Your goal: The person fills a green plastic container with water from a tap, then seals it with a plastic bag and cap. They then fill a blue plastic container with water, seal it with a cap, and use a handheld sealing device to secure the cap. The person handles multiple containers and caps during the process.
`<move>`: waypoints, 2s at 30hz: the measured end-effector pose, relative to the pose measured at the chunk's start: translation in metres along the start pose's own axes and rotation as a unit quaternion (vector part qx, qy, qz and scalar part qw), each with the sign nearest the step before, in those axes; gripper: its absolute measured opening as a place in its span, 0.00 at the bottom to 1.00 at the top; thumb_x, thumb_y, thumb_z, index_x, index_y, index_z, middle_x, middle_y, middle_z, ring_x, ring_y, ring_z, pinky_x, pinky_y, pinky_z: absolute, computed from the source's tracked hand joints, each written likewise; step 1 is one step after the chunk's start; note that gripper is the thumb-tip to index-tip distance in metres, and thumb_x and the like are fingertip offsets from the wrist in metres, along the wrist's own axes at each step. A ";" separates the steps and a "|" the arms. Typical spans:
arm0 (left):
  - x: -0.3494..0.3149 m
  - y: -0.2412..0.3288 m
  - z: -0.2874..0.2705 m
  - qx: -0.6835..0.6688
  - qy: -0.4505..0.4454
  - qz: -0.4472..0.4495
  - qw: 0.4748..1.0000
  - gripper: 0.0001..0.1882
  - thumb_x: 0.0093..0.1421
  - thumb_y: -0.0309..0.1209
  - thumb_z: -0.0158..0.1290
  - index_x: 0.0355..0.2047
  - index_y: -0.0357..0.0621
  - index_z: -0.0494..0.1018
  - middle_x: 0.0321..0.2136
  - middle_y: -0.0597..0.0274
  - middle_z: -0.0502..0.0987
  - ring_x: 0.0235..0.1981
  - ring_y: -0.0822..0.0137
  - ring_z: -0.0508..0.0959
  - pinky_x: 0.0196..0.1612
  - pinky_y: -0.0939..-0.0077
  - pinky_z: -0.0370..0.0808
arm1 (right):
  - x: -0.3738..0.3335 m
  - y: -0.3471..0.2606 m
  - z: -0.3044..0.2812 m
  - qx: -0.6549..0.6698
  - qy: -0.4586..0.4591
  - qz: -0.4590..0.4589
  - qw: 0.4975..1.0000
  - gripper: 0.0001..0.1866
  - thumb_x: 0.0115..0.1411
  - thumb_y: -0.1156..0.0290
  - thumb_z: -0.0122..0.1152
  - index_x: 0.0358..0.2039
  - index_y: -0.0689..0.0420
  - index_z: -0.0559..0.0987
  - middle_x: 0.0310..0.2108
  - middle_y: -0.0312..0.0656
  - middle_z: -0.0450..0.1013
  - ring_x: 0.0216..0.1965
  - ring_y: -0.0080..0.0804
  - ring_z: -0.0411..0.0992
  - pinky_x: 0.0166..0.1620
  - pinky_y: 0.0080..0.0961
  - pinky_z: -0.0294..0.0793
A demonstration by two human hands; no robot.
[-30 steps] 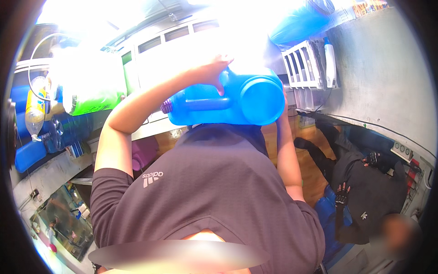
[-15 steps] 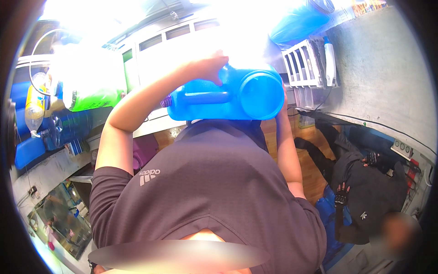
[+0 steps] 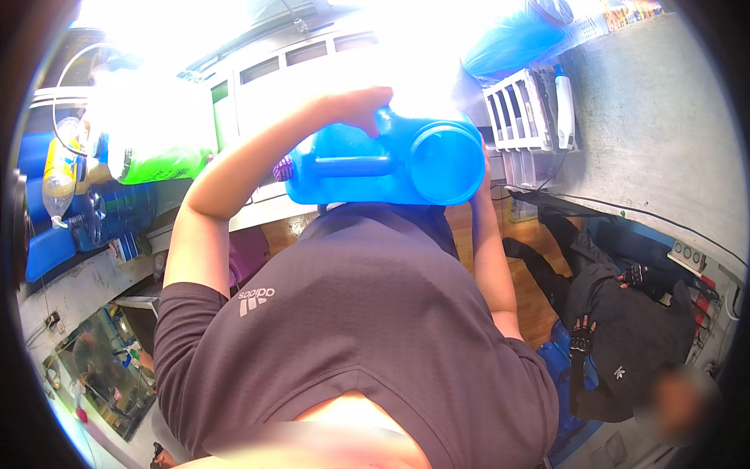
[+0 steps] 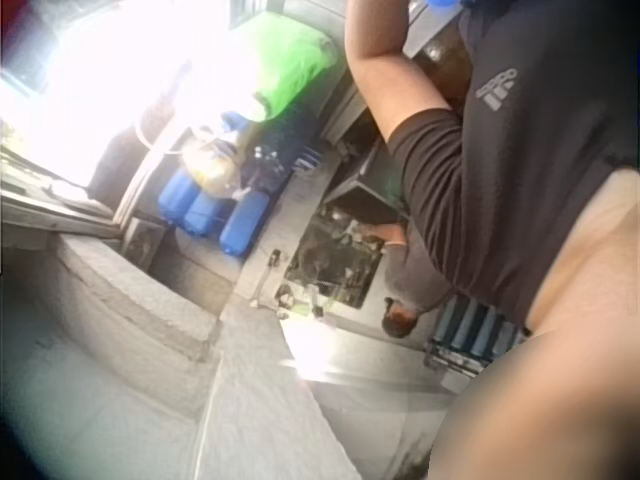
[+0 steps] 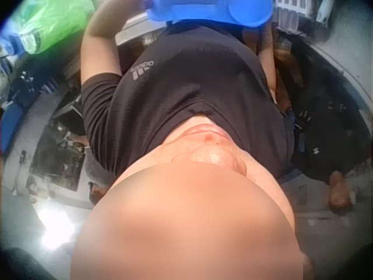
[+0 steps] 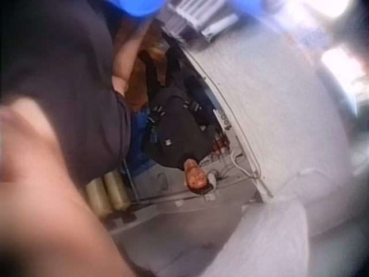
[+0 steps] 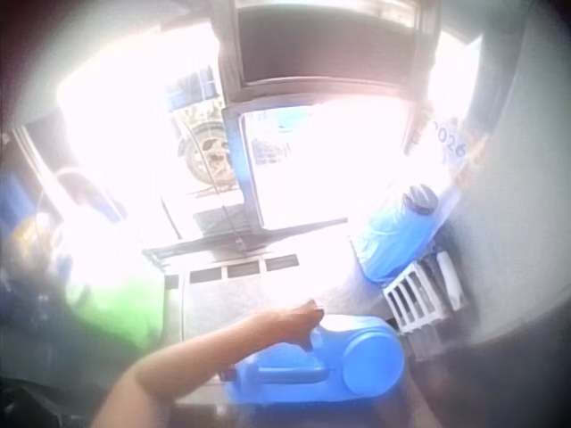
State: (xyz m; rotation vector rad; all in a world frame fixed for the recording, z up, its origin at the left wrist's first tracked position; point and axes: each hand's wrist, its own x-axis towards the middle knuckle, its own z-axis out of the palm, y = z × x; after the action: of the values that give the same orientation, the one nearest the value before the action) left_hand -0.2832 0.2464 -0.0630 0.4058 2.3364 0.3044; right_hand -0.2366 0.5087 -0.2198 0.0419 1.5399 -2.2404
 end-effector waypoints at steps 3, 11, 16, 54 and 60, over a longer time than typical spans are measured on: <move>-0.004 0.004 0.002 0.011 0.013 0.011 1.000 0.34 0.43 0.33 0.71 0.49 0.37 0.70 0.46 0.49 0.74 0.46 0.52 0.75 0.50 0.60 0.75 | -0.003 -0.001 0.001 0.004 0.001 0.002 1.000 0.26 0.72 0.54 0.41 0.61 0.59 0.66 0.51 0.43 0.73 0.49 0.29 0.74 0.50 0.25 0.75; -0.008 0.009 0.004 0.015 0.016 -0.006 1.000 0.33 0.47 0.31 0.68 0.53 0.37 0.69 0.47 0.49 0.73 0.50 0.53 0.74 0.53 0.58 0.74 | -0.009 -0.003 0.000 0.021 0.010 0.013 1.000 0.26 0.72 0.54 0.41 0.61 0.59 0.66 0.51 0.43 0.73 0.49 0.29 0.74 0.50 0.26 0.75; -0.027 -0.020 -0.002 -0.116 0.150 0.088 0.978 0.26 0.55 0.24 0.60 0.55 0.43 0.69 0.52 0.52 0.72 0.54 0.54 0.72 0.56 0.58 0.72 | -0.005 -0.003 0.001 0.050 0.019 0.029 0.998 0.26 0.72 0.53 0.40 0.61 0.59 0.66 0.52 0.43 0.73 0.49 0.30 0.74 0.51 0.26 0.75; -0.133 -0.214 -0.016 -0.600 0.465 -0.079 0.646 0.21 0.71 0.46 0.43 0.39 0.38 0.69 0.23 0.56 0.78 0.26 0.65 0.80 0.34 0.71 0.77 | 0.384 0.188 0.262 0.169 -0.171 0.230 0.943 0.30 0.66 0.50 0.51 0.63 0.51 0.62 0.61 0.48 0.62 0.54 0.50 0.67 0.54 0.52 0.72; -0.127 -0.207 -0.026 -0.620 0.469 -0.078 0.624 0.19 0.71 0.43 0.43 0.39 0.36 0.68 0.22 0.54 0.77 0.23 0.64 0.79 0.31 0.71 0.77 | 0.466 0.246 0.307 0.159 -0.100 0.293 0.937 0.36 0.62 0.54 0.57 0.65 0.54 0.57 0.67 0.47 0.51 0.61 0.53 0.58 0.56 0.57 0.68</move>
State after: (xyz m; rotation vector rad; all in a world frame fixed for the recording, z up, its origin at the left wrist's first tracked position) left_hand -0.2563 0.0057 -0.0336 -0.8508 2.2627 2.2792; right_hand -0.5103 0.0095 -0.4383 0.3139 0.8897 -1.9066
